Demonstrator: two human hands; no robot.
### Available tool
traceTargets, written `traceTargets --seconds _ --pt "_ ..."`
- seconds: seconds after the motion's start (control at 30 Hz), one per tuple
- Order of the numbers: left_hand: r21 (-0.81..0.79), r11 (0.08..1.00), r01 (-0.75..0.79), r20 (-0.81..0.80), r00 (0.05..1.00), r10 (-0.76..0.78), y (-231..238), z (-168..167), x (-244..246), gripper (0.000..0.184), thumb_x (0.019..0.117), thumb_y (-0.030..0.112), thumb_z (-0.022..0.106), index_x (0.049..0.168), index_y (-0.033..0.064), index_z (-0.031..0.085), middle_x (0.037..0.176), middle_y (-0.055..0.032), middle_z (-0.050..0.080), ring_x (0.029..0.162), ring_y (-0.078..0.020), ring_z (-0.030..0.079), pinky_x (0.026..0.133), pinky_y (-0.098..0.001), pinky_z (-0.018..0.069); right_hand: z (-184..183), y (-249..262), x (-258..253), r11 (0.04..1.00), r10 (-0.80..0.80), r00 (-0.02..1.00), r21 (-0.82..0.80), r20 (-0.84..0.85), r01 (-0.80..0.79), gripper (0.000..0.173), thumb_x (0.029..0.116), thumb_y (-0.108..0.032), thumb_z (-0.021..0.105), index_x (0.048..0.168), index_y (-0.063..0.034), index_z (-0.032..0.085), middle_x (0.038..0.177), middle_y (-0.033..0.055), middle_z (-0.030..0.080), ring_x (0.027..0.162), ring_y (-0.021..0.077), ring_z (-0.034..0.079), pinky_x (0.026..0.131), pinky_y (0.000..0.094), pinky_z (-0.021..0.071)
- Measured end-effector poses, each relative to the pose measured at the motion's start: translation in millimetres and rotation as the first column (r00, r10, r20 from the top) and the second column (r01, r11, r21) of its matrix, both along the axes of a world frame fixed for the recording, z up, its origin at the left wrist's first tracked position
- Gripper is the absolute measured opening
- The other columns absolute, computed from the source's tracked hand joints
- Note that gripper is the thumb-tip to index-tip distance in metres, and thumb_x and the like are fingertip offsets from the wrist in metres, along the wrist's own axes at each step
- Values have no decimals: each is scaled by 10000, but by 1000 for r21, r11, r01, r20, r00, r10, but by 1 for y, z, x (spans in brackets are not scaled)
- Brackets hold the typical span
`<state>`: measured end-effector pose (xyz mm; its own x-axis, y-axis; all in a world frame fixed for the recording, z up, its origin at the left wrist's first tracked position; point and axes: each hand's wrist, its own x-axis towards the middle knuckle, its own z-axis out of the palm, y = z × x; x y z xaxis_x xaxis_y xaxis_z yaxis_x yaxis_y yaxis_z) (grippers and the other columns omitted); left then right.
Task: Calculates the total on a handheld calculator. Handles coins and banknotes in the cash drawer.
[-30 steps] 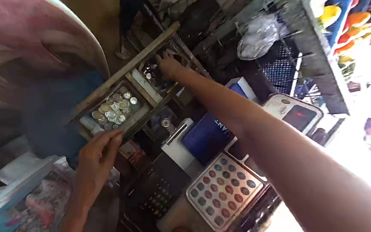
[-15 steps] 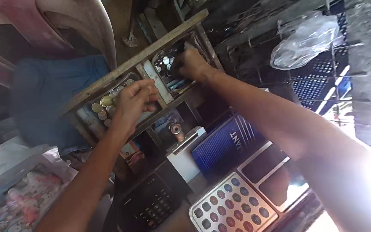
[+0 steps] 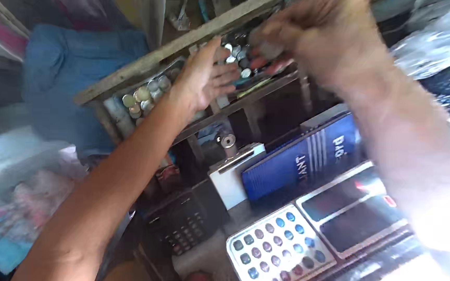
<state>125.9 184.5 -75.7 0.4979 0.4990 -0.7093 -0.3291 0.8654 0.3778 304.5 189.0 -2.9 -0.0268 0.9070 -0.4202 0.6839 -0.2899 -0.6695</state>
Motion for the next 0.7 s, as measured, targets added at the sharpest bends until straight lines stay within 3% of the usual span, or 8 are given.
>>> traceTargets --seconds 0.1,0.2,0.27,0.33,0.43,0.47,0.57,0.7 --pt "-127 987 -102 150 981 121 1 -2 9 517 1121 416 288 1322 46 588 1187 -150 684 1048 -278 696 882 -442 587 19 -7 -14 988 135 986 64 102 -142 346 1049 -411 561 1133 -120 727 974 -9 767 815 95 762 691 317 667" --pt "-75 993 -94 190 976 107 -4 -2 0 526 1132 358 236 1307 14 593 1179 -137 701 1055 -244 708 893 -400 589 6 12 4 993 43 979 96 197 -63 367 1082 -383 496 1128 -81 698 974 41 762 770 134 765 672 339 665" --pt "12 998 -56 245 968 51 -6 -4 -12 574 1131 379 189 1381 12 553 1287 -154 670 1159 -259 676 964 -423 561 -20 28 23 998 71 948 -20 310 -68 327 1072 -288 522 1146 -13 683 1024 148 735 847 254 753 773 470 634" --pt "78 996 -40 338 941 11 -11 -7 -26 570 1123 360 170 1439 9 489 1374 -176 616 1246 -282 627 1033 -443 520 -61 35 35 969 246 874 -116 420 -217 298 995 -194 644 1173 40 695 1117 293 690 1041 460 676 923 677 500" --pt "152 986 -67 380 925 5 -14 -8 -40 413 1109 152 278 1442 -11 459 1370 -190 623 1208 -283 660 1027 -412 544 -110 33 21 894 446 729 -300 519 -333 606 882 -196 793 1385 35 544 1334 392 521 1179 603 550 921 752 456" --pt "176 982 -68 352 936 1 -14 -6 -43 381 1098 81 310 1440 -5 453 1353 -179 635 1181 -267 677 998 -392 562 -116 34 12 878 473 710 -345 521 -332 612 881 -181 799 1376 55 527 1334 398 508 1181 604 546 917 739 463" --pt "206 976 -65 206 978 22 -16 -2 -46 380 1040 -40 450 1409 11 526 1289 -139 677 1094 -227 712 890 -363 604 -125 34 1 850 519 705 -381 483 -365 313 919 -162 741 1132 58 676 1138 327 659 1114 528 624 915 696 477" --pt "186 978 -100 212 975 59 -20 -9 -47 345 1090 206 483 1361 19 587 1216 -150 705 1102 -269 710 940 -419 596 -116 36 9 896 436 745 -321 505 -307 238 909 -159 728 959 70 689 1024 324 673 1022 528 648 852 720 482"
